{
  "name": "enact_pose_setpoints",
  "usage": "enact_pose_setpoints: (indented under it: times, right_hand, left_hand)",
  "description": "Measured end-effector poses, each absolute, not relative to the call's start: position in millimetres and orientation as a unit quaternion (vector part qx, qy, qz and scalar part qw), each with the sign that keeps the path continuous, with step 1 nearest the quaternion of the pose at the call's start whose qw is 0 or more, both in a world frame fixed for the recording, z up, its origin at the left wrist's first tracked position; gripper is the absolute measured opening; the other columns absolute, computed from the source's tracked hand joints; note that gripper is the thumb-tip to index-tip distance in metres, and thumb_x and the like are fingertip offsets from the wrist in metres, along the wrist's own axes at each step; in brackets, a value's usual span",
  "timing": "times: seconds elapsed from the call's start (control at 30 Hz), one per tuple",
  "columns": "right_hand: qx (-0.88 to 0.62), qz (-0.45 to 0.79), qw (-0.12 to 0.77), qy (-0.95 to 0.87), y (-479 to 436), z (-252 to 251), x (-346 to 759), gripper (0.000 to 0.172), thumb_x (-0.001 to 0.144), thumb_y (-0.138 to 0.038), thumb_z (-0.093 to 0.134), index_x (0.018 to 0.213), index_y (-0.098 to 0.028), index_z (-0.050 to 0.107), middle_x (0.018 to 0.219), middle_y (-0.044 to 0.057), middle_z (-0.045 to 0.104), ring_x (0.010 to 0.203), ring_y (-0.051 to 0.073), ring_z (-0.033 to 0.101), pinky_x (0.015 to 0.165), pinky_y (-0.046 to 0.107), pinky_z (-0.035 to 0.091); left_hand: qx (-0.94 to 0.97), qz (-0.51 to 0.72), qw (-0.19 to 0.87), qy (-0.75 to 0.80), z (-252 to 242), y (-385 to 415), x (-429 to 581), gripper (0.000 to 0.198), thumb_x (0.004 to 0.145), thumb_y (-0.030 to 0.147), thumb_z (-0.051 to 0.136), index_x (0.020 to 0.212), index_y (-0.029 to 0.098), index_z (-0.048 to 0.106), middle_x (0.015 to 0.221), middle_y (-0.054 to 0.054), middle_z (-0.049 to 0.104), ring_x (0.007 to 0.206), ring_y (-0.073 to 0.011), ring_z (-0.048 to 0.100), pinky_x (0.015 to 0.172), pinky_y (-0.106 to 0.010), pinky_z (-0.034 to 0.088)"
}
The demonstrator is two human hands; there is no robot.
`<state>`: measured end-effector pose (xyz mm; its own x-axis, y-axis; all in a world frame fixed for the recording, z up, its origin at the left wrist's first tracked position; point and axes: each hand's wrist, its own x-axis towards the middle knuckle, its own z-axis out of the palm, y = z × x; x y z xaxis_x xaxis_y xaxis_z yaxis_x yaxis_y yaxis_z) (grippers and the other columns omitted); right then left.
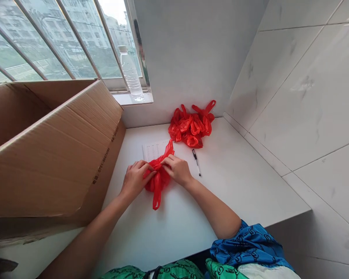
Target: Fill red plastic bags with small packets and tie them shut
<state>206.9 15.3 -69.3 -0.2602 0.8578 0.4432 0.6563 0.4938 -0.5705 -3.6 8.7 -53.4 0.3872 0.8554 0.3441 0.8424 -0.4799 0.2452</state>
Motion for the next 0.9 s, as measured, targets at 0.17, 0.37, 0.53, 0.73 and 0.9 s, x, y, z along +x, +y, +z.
enact_pose_setpoints:
  times: [0.17,0.37,0.53,0.73,0.9]
  right_hand:
    - [-0.519,0.206,0.523,-0.645,24,-56,239,0.011,0.089,-0.026,0.058,0.089,-0.022,0.067,0.083,0.001,0.067,0.074,0.016,0.062,0.068,0.027,0.047]
    - [-0.558,0.217,0.457,-0.658,27,-48,263,0.009,0.083,-0.027,0.057,0.086,-0.022,0.065,0.087,0.002,0.067,0.077,0.019,0.061,0.069,0.031,0.046]
    - [-0.526,0.139,0.444,-0.712,16,-39,241,0.026,0.09,-0.036,0.059,0.111,-0.022,0.064,0.108,0.006,0.07,0.106,0.025,0.059,0.097,0.042,0.041]
    - [-0.507,0.173,0.482,-0.693,15,-37,226,0.019,0.093,-0.04,0.06,0.089,-0.023,0.069,0.088,0.002,0.071,0.088,0.02,0.062,0.088,0.036,0.043]
    - [-0.511,0.247,0.659,-0.493,26,-39,247,0.024,0.091,-0.044,0.058,0.087,-0.021,0.061,0.083,0.001,0.063,0.078,0.016,0.059,0.074,0.029,0.046]
  left_hand:
    - [0.792,0.326,-0.037,0.515,-31,24,-14,0.013,0.094,0.03,0.061,0.084,0.021,0.064,0.093,-0.002,0.066,0.093,-0.0215,0.061,0.081,-0.035,0.038]
    - [0.732,0.409,0.01,0.545,-21,30,-17,0.017,0.097,0.033,0.054,0.097,0.02,0.066,0.097,-0.003,0.064,0.079,-0.0162,0.061,0.07,-0.029,0.043]
    - [0.831,0.318,0.03,0.455,-20,27,11,0.025,0.093,0.033,0.062,0.116,0.025,0.065,0.114,-0.003,0.068,0.096,-0.0198,0.063,0.076,-0.029,0.047]
    - [0.819,0.363,0.064,0.44,-19,34,24,0.012,0.092,0.027,0.06,0.088,0.023,0.07,0.088,-0.001,0.072,0.084,-0.0193,0.062,0.072,-0.03,0.045]
    - [0.626,0.554,0.251,0.487,-18,50,2,0.016,0.086,0.035,0.065,0.082,0.019,0.065,0.078,-0.001,0.067,0.073,-0.0155,0.062,0.067,-0.026,0.048]
